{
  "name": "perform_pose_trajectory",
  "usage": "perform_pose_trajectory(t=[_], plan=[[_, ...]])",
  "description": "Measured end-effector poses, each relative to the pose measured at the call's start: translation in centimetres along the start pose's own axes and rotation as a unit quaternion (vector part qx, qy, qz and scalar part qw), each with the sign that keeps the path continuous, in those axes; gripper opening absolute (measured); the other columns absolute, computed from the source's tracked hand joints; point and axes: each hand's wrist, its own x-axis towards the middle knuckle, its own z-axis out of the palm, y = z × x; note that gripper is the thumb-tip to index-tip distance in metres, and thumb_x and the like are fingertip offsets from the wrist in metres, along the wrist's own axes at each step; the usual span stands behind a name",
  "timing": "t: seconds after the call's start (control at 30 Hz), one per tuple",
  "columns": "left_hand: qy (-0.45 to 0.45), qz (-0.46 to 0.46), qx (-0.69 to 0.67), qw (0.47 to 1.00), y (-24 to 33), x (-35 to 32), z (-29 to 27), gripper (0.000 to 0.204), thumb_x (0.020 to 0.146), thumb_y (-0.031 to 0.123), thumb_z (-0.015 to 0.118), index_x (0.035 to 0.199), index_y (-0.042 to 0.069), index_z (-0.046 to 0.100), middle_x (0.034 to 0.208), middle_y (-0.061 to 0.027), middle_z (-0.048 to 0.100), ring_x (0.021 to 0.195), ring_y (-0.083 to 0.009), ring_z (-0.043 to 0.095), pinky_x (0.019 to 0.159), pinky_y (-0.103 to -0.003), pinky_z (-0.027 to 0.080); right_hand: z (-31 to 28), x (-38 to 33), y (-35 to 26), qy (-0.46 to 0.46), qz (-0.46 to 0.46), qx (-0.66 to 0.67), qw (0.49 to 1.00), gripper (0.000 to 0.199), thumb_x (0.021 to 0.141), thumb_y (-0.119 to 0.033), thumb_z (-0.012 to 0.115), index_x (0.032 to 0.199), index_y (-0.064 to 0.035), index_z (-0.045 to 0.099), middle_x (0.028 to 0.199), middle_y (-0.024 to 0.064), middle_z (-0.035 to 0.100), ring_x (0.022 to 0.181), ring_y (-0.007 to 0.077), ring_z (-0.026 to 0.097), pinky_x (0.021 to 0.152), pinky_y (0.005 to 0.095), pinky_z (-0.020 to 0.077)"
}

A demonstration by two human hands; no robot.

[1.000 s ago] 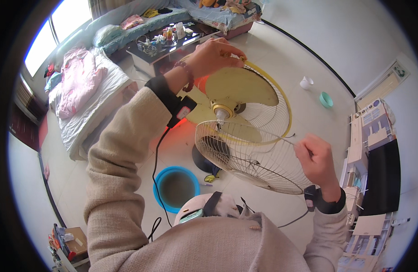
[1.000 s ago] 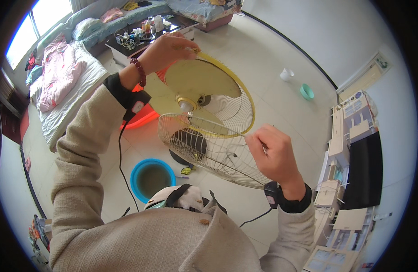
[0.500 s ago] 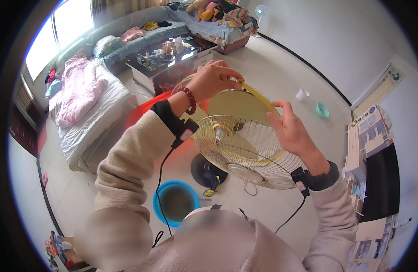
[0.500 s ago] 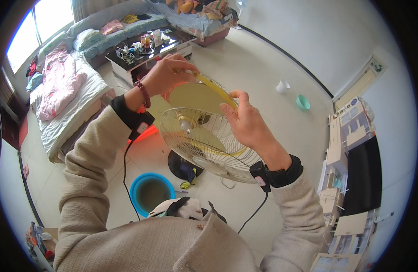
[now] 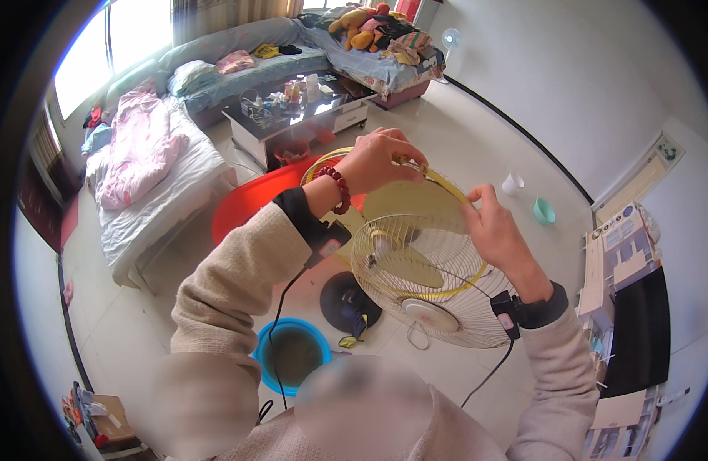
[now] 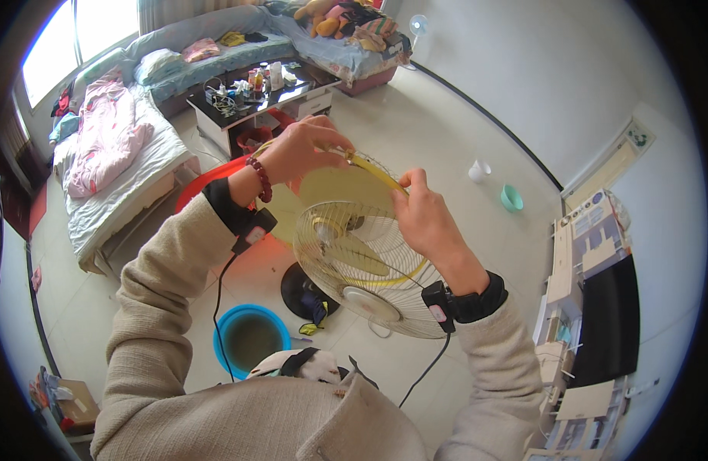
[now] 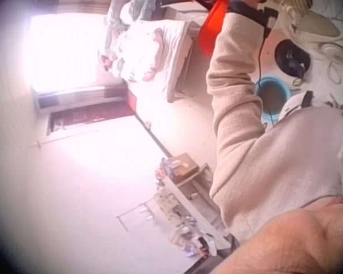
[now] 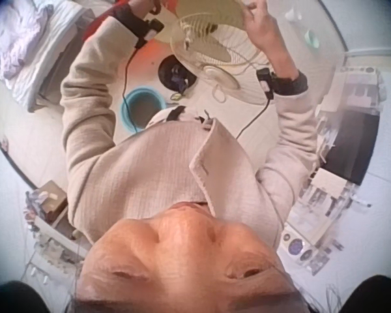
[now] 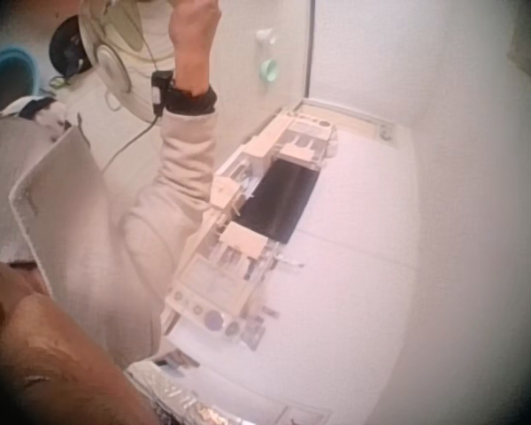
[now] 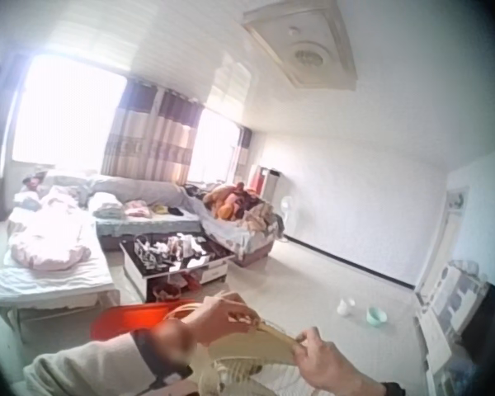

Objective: The person assembles a standing fan by attaching a yellow plastic ring to the front wire cage and securing the cage onto the fan head. They align the ring with the cage and press it into place, then rotate the cage to lock it.

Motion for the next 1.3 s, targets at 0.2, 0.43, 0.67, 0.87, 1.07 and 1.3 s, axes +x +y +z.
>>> perform_pose_trajectory(t=[0.2, 0.43, 0.67, 0.87, 1.07, 1.3], plan=[[-0.004, 0.027, -0.069, 0.997, -0.6, -0.7, -0.9, 0.047, 0.071, 0.014, 0.076, 0.116, 0.009, 0.062, 0.110, -0.0102, 0.059, 0.104, -0.0222, 0.058, 0.091, -0.031, 0.048, 0.0, -0.3, 0.6, 0.007, -0.017, -0.007, 1.000, 0.024, 0.094, -0.020, 0.048, 0.105, -0.0003, 0.041, 0.071, 0.0241, 0.060, 0.071, 0.0417, 0.062, 0.063, 0.0453, 0.0459], [-0.011, 0.069, -0.045, 0.997, -2.3, -1.2, -1.5, 0.027, 0.078, 0.013, 0.070, 0.103, 0.004, 0.068, 0.119, -0.0110, 0.058, 0.103, -0.0221, 0.059, 0.089, -0.031, 0.048, -0.1, -0.5, 0.6, 0.003, -0.022, 0.000, 1.000, 0.021, 0.094, -0.019, 0.048, 0.106, -0.0024, 0.042, 0.068, 0.0210, 0.059, 0.065, 0.0378, 0.062, 0.060, 0.0428, 0.0457], [-0.002, 0.016, -0.071, 0.997, -2.0, -1.3, -1.8, 0.023, 0.078, 0.014, 0.070, 0.097, 0.002, 0.069, 0.113, -0.0081, 0.061, 0.094, -0.0218, 0.062, 0.084, -0.032, 0.049, 0.3, -0.8, 0.6, 0.017, -0.049, 0.008, 0.999, 0.020, 0.094, -0.018, 0.049, 0.105, -0.0025, 0.042, 0.064, 0.0186, 0.058, 0.062, 0.0366, 0.060, 0.056, 0.0415, 0.0440], [0.011, -0.021, -0.095, 0.995, -1.9, -1.9, -2.3, 0.024, 0.077, 0.015, 0.071, 0.098, 0.003, 0.069, 0.106, -0.0067, 0.064, 0.090, -0.0207, 0.063, 0.082, -0.031, 0.049, 0.2, -1.3, 1.1, 0.013, -0.053, 0.014, 0.998, 0.021, 0.094, -0.018, 0.049, 0.105, -0.0019, 0.042, 0.063, 0.0189, 0.058, 0.061, 0.0379, 0.060, 0.056, 0.0423, 0.0439], [0.036, -0.075, -0.083, 0.993, -2.8, -3.1, -3.6, 0.026, 0.078, 0.015, 0.072, 0.100, 0.002, 0.067, 0.094, -0.0082, 0.069, 0.085, -0.0168, 0.065, 0.081, -0.029, 0.050, 0.3, -1.5, 2.0, 0.035, -0.050, 0.001, 0.998, 0.021, 0.094, -0.017, 0.049, 0.105, -0.0012, 0.042, 0.062, 0.0194, 0.057, 0.060, 0.0379, 0.059, 0.055, 0.0423, 0.0433], [0.044, -0.094, -0.068, 0.992, -3.5, -7.1, -6.8, 0.027, 0.079, 0.013, 0.072, 0.101, 0.001, 0.065, 0.092, -0.0057, 0.069, 0.081, -0.0114, 0.061, 0.076, -0.026, 0.049, -0.7, -5.2, 2.8, 0.046, -0.037, 0.015, 0.998, 0.019, 0.094, -0.015, 0.049, 0.105, -0.0010, 0.043, 0.059, 0.0171, 0.055, 0.055, 0.0355, 0.058, 0.050, 0.0409, 0.0406]])
